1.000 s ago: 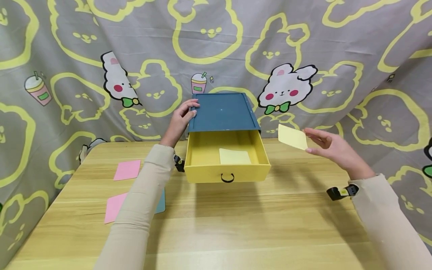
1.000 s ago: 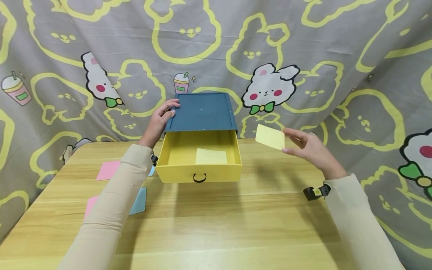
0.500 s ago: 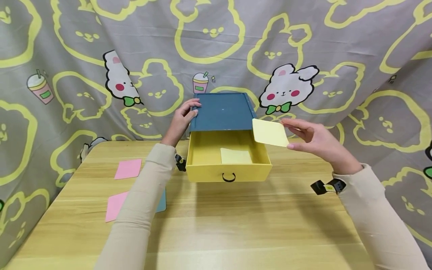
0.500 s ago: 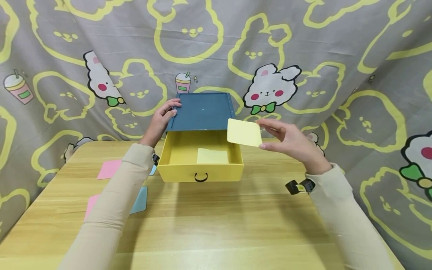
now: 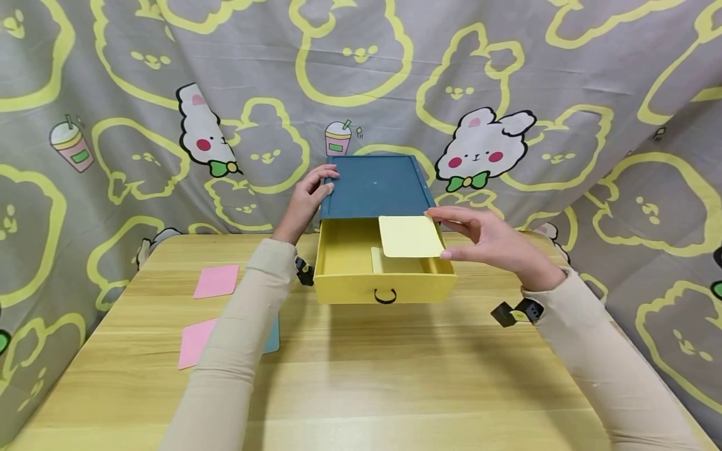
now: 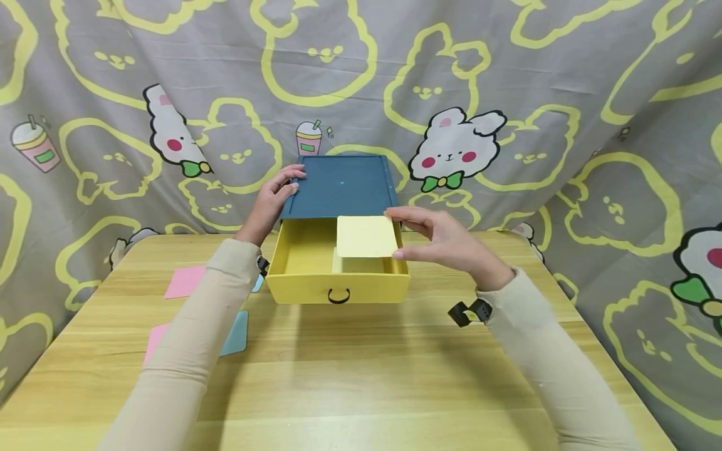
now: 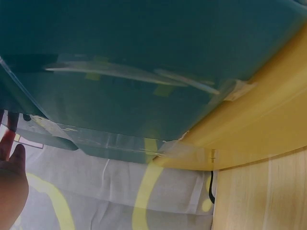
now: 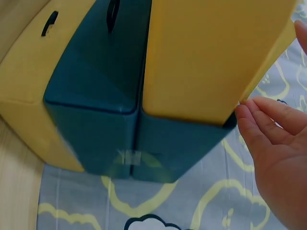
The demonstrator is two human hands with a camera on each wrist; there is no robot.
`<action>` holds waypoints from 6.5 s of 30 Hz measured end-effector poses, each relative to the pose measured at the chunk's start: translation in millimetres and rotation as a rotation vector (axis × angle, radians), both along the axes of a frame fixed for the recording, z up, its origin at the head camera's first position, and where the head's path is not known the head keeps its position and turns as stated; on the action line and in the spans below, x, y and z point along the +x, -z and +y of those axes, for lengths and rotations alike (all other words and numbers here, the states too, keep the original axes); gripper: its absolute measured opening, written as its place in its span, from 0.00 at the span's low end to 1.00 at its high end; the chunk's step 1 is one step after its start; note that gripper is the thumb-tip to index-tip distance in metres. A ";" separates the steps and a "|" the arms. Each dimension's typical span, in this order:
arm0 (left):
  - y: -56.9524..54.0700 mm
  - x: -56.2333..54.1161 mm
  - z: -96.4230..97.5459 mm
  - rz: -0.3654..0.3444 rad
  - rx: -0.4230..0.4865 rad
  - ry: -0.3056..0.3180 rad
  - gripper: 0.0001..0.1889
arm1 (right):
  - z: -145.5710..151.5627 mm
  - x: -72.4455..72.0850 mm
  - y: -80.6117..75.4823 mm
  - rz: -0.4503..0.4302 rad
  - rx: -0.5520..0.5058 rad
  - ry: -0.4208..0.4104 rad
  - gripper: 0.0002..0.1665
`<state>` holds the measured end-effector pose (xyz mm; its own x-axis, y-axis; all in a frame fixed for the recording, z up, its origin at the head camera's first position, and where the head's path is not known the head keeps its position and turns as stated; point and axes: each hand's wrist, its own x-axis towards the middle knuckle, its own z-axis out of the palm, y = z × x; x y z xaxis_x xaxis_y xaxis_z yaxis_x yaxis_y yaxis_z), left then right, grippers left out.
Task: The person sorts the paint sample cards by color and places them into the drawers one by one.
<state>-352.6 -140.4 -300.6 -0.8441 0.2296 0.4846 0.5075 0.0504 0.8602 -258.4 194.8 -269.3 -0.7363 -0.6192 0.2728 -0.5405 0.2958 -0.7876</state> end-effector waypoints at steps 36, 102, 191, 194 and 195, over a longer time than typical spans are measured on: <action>1.4 -2.6 -0.3 0.012 0.008 0.013 0.16 | -59.1 107.2 31.0 0.061 -0.229 0.063 0.15; 3.5 -2.6 1.6 -0.013 0.033 -0.007 0.15 | -122.3 21.3 93.6 0.787 -0.132 0.616 0.07; 95.9 151.0 81.2 0.133 -0.064 -0.360 0.27 | -43.8 -85.1 12.7 -0.219 -0.361 0.294 0.35; 102.1 146.2 87.8 0.061 -0.011 -0.352 0.26 | -44.4 -86.8 15.4 -0.219 -0.382 0.290 0.34; 103.9 144.5 89.6 0.039 0.008 -0.349 0.26 | -44.7 -87.4 16.4 -0.218 -0.387 0.289 0.34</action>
<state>-208.2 -50.8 -404.5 -0.8520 -0.0738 0.5184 0.4931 0.2199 0.8417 -345.7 150.1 -285.7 -0.9274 -0.2664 0.2625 -0.2911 0.0737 -0.9538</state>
